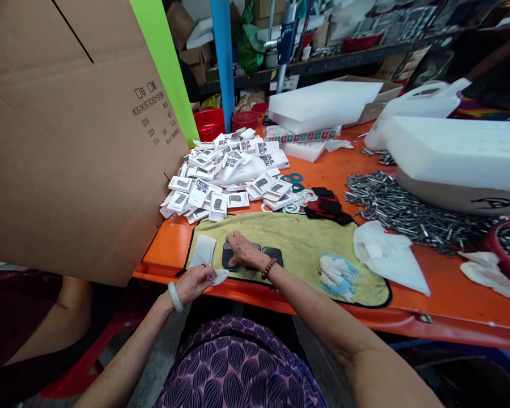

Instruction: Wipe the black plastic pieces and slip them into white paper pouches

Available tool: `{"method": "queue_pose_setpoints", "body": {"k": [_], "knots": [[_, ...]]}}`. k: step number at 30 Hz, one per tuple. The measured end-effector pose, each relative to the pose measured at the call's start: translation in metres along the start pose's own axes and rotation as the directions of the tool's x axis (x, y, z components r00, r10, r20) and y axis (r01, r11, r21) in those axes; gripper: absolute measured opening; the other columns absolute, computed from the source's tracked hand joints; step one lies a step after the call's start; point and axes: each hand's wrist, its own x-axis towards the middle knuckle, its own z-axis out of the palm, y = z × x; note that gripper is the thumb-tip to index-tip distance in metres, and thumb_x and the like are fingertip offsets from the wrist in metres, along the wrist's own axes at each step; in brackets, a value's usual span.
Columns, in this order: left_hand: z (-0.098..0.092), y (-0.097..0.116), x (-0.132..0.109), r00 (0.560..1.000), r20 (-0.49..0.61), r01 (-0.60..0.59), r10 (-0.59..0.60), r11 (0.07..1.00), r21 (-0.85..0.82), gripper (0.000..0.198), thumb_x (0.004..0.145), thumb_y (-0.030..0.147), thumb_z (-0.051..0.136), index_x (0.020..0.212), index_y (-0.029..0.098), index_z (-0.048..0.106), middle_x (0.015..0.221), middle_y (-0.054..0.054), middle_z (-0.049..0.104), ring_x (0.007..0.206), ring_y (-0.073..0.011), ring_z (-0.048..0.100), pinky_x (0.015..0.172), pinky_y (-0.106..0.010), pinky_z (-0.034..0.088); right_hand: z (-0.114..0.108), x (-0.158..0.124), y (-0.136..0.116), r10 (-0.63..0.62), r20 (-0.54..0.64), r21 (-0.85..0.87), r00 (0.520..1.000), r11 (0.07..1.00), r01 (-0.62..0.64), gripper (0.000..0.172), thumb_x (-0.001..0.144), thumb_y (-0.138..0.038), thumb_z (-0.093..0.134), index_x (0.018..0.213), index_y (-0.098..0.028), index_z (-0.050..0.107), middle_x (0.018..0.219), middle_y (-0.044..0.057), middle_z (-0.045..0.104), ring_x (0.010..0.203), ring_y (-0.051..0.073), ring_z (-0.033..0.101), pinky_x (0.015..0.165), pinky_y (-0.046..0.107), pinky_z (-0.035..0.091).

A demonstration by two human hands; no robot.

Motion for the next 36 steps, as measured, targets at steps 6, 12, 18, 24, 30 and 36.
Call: {"method": "queue_pose_setpoints", "body": {"k": [6, 12, 18, 24, 30, 36], "knots": [[-0.002, 0.002, -0.001, 0.999, -0.031, -0.017, 0.015, 0.998, -0.067, 0.006, 0.081, 0.015, 0.061, 0.085, 0.018, 0.065, 0.090, -0.005, 0.067, 0.088, -0.0192, 0.062, 0.084, -0.029, 0.045, -0.008, -0.017, 0.012, 0.010, -0.228, 0.541, 0.974, 0.833, 0.118, 0.019, 0.072, -0.018, 0.060, 0.089, -0.021, 0.052, 0.087, 0.001, 0.059, 0.082, 0.018, 0.055, 0.079, 0.032, 0.044], [-0.009, 0.021, 0.001, 0.992, -0.092, -0.101, 0.085, 0.978, -0.184, 0.004, 0.081, 0.015, 0.062, 0.081, 0.017, 0.065, 0.089, -0.006, 0.068, 0.086, -0.0180, 0.062, 0.081, -0.028, 0.045, -0.021, -0.048, -0.009, 0.081, -0.333, 0.876, 0.939, 0.396, 0.276, 0.027, 0.069, -0.030, 0.073, 0.090, -0.023, 0.056, 0.087, -0.001, 0.060, 0.081, 0.015, 0.055, 0.075, 0.027, 0.047], [-0.013, 0.043, -0.001, 0.969, -0.200, -0.191, 0.144, 0.951, -0.244, 0.009, 0.082, 0.024, 0.065, 0.076, 0.017, 0.068, 0.077, -0.004, 0.064, 0.076, -0.0160, 0.058, 0.073, -0.026, 0.043, -0.021, -0.068, -0.016, 0.072, -0.286, 0.916, 0.955, 0.312, 0.251, 0.029, 0.068, -0.031, 0.076, 0.089, -0.021, 0.059, 0.081, -0.002, 0.060, 0.069, 0.011, 0.053, 0.060, 0.021, 0.044], [-0.014, 0.063, 0.002, 0.968, -0.206, -0.210, 0.145, 0.915, -0.344, 0.024, 0.081, 0.037, 0.067, 0.070, 0.016, 0.067, 0.073, -0.005, 0.065, 0.074, -0.0164, 0.058, 0.073, -0.028, 0.043, -0.047, -0.082, -0.009, -0.118, -0.173, 0.842, 0.978, 0.498, 0.209, 0.026, 0.072, -0.031, 0.072, 0.094, -0.020, 0.063, 0.085, 0.000, 0.064, 0.076, 0.014, 0.057, 0.067, 0.025, 0.047], [0.003, 0.075, 0.010, 0.968, -0.247, -0.099, -0.055, 0.815, -0.571, 0.029, 0.072, 0.041, 0.073, 0.067, 0.016, 0.061, 0.062, 0.001, 0.054, 0.057, -0.0103, 0.046, 0.056, -0.023, 0.037, -0.050, -0.094, -0.012, -0.114, -0.208, 0.732, 0.972, 0.641, 0.232, 0.030, 0.074, -0.028, 0.069, 0.102, -0.022, 0.059, 0.091, 0.000, 0.064, 0.084, 0.017, 0.058, 0.074, 0.028, 0.048], [0.020, 0.079, 0.015, 0.912, -0.328, -0.135, -0.248, 0.573, -0.808, 0.038, 0.064, 0.046, 0.077, 0.067, 0.016, 0.054, 0.087, -0.003, 0.061, 0.069, -0.0109, 0.052, 0.064, -0.023, 0.044, -0.027, -0.105, -0.020, 0.077, -0.392, 0.813, 0.917, 0.495, 0.306, 0.032, 0.074, -0.037, 0.072, 0.095, -0.022, 0.054, 0.098, 0.003, 0.058, 0.082, 0.015, 0.058, 0.069, 0.027, 0.050]]}}
